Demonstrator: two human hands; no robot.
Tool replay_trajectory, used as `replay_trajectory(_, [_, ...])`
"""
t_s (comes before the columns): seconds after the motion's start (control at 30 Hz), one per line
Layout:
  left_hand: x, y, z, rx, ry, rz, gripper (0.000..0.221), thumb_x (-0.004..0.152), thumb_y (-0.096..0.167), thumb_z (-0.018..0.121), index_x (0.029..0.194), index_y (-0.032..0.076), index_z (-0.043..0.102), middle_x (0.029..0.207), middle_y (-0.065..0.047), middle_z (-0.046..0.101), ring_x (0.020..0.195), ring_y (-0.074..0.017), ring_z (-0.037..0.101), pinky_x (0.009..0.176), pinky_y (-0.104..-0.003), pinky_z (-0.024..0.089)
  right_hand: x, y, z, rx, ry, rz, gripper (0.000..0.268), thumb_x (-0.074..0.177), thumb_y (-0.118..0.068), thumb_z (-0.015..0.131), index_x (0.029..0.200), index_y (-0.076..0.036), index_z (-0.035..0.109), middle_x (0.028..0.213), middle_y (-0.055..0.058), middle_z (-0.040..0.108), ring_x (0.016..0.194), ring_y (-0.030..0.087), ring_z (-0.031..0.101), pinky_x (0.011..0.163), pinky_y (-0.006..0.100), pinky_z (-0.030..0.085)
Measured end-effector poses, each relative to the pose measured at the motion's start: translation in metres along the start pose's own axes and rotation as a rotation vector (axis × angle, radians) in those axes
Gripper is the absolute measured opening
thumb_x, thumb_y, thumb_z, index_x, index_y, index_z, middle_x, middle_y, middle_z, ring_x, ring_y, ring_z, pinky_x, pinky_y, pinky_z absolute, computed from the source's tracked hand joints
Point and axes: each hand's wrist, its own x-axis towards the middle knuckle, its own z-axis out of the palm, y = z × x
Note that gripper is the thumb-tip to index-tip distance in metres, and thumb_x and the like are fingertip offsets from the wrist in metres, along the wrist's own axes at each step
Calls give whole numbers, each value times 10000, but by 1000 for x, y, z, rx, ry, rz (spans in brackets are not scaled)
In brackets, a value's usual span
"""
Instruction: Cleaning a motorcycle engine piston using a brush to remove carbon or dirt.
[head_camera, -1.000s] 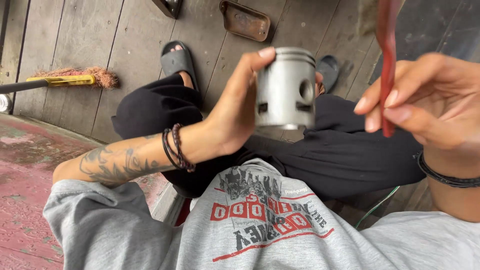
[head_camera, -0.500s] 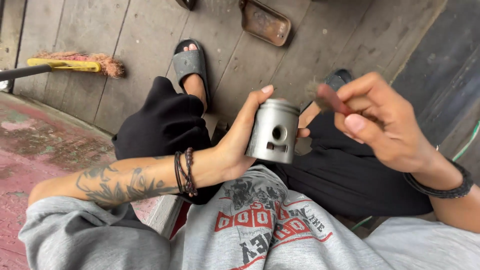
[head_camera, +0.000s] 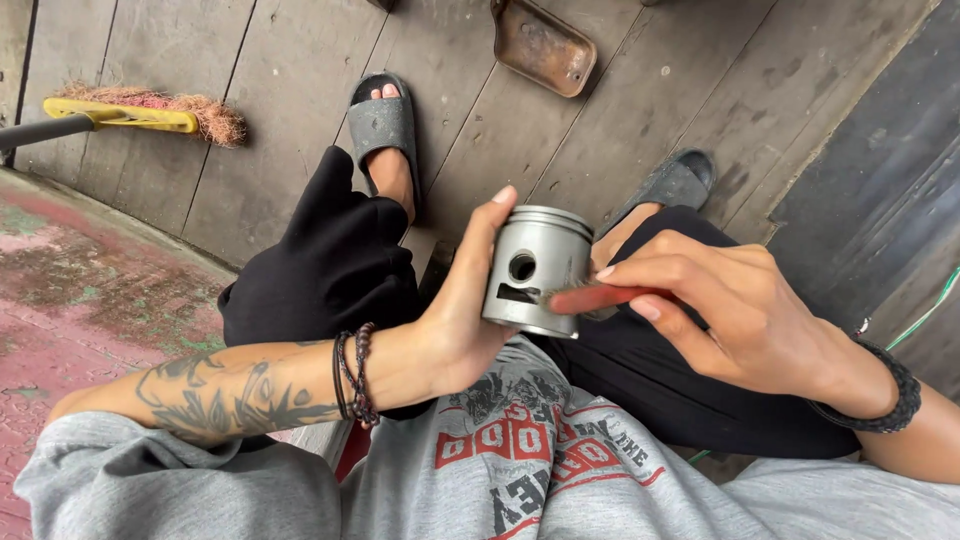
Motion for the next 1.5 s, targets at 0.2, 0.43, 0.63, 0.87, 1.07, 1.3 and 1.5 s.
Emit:
replay_trajectory(0.2, [-8,6,14,172,71,-103,665,888,553,437,1235,19,631,1184,-113,672,1018,-154,596,903,-298,461,11,8,-2,-65,71,16,353,926,104,609,1256,41,499,1164,149,762,690,180,683,576,276,557])
replay_trajectory(0.43, [-9,8,17,15,122,-167,720,798,493,462,1283,-20,605,1254,-165,612,1110,-257,574,981,-358,444,11,11,-7,-26,-111,-55,345,836,-24,683,1174,-84,643,932,4,771,504,127,599,475,257,494])
replay_trajectory(0.63, [-9,3,13,37,97,-147,634,819,480,459,1181,-17,612,1186,-169,633,1032,-243,557,935,-364,420,10,8,-9,-79,-128,-36,353,825,-31,698,1170,-96,671,892,9,750,483,154,585,456,293,480])
replay_trajectory(0.87, [1,-16,-5,-52,-107,-41,562,883,421,478,1246,16,620,1097,-171,704,963,-262,675,842,-359,521,2,2,-9,62,-314,-109,352,843,-32,657,1192,-78,663,778,2,673,443,175,555,395,332,417])
replay_trajectory(1.07, [-5,-11,3,64,6,-105,624,831,465,429,1298,111,642,1195,-135,661,1018,-255,595,860,-382,433,13,-2,-14,-53,-109,27,330,848,-8,670,1171,-43,612,1127,0,799,591,138,708,536,271,553])
replay_trajectory(1.3, [-15,-5,6,158,5,-26,671,806,443,433,1389,133,549,1330,-111,599,1154,-256,557,966,-400,414,5,-4,-10,67,-335,-152,460,790,-37,703,1243,-80,638,806,-5,733,462,177,590,420,322,469])
replay_trajectory(1.5, [-16,-7,2,133,26,-103,587,863,408,429,1376,157,568,1310,-93,620,1106,-237,579,895,-384,443,9,-8,-12,-45,-138,-13,377,786,24,693,1146,-83,664,959,3,818,476,155,668,442,285,517])
